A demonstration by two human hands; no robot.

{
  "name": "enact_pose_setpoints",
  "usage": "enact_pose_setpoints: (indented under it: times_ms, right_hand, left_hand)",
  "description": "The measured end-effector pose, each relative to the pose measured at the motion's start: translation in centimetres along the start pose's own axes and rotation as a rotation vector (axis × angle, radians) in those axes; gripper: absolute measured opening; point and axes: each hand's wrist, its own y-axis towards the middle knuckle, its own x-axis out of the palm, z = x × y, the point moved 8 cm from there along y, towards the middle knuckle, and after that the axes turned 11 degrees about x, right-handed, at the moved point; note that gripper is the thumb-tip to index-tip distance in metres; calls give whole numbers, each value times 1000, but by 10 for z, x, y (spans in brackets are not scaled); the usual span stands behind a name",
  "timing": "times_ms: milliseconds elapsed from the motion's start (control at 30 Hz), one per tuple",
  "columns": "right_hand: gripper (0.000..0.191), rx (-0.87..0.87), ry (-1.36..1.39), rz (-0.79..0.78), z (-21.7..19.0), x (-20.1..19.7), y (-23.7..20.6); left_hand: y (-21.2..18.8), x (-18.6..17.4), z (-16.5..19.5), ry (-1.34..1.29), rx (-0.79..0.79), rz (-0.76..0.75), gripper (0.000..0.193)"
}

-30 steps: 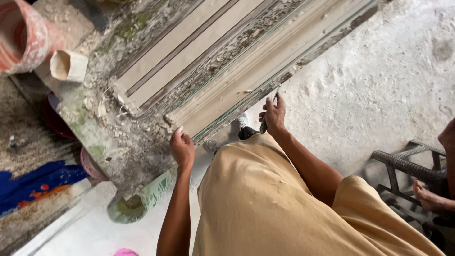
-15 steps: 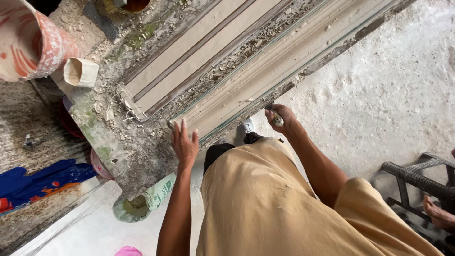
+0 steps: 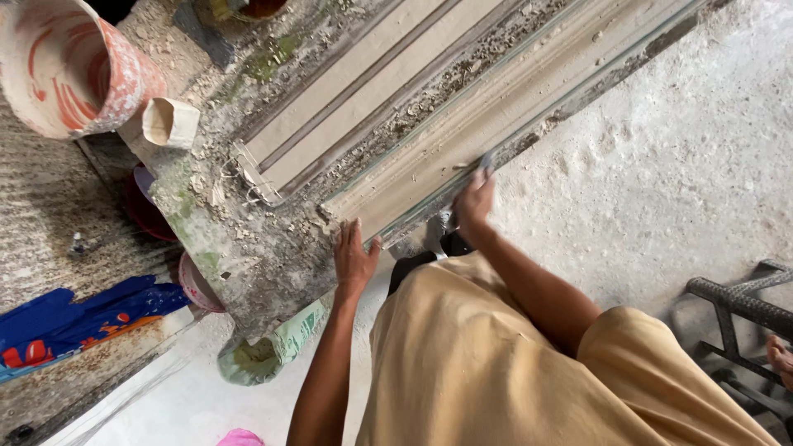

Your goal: The person uses a small scraper to remove dried plaster residue from the grooved surfaces of long decorative molding strips laid on a workbench, steadying each strip with the other hand and working along the grooves section by section.

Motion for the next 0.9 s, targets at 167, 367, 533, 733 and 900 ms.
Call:
enact_pose_setpoints:
  times_ms: [167,367,533,733,900]
  right_hand:
    - [52,132,-263,8,72,38,-54]
    - [51,-216,-461,150,23,12,-31]
    - [52,-365,-340,295,-45,-1,-18]
    - [56,-133,-300,208,-63,-4,-9]
    - [51,-385,-416,177,-131,-32,29]
  left_hand:
    - [3,11,2,-72,10,-59,95]
    - [-1,16,-11,-152,-82,-198,109]
    - [9,3,7,-109,-126,-163,112]
    - [73,20,86,-102,-188,-142,114]
    - [132,55,163,-76,-134,-188,121]
